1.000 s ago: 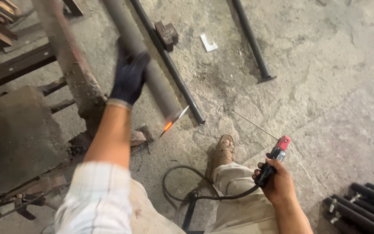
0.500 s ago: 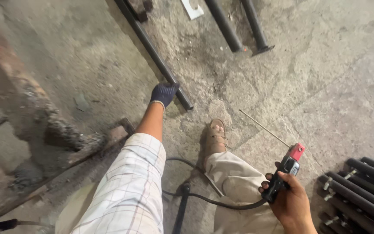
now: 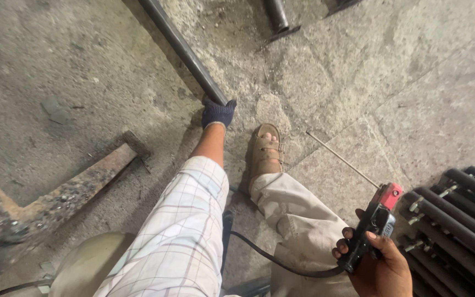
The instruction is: The person welds metal pipes together using a welding tool while holding components in place with a gloved hand. They pick up small metal pieces from a yellow bowl and weld them to the pipe structure.
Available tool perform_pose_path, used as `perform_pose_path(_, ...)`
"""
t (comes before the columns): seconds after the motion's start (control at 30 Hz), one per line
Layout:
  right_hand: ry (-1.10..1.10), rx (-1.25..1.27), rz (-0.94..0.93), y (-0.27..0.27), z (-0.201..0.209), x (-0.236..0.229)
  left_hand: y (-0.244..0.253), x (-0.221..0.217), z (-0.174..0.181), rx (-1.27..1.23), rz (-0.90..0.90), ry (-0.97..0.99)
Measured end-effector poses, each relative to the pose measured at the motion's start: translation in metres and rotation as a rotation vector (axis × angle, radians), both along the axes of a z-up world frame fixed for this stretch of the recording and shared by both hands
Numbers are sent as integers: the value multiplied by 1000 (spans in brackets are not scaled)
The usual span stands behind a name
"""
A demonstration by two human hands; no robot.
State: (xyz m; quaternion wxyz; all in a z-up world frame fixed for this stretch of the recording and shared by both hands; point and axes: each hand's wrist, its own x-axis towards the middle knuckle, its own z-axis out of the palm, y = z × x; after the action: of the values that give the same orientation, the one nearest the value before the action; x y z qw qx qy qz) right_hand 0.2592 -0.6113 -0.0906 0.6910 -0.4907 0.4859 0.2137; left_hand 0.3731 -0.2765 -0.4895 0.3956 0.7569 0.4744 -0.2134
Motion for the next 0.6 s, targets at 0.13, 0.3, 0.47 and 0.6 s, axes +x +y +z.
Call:
perform_pose_path(0.13, -64, 124, -2, -7, -6, -6, -9, 10, -21, 56, -63, 146)
perform_pose_path(0.3, 38, 66, 5, 1, 0, 0, -4, 8, -11, -9, 3, 76)
perform_pose_path(0.47, 50, 5, 2, 18, 14, 11, 10, -7, 16, -395, 231, -140)
perform_pose_path(0.6, 9, 32, 75, 27, 18, 15, 10, -34, 59, -1068, 786, -735)
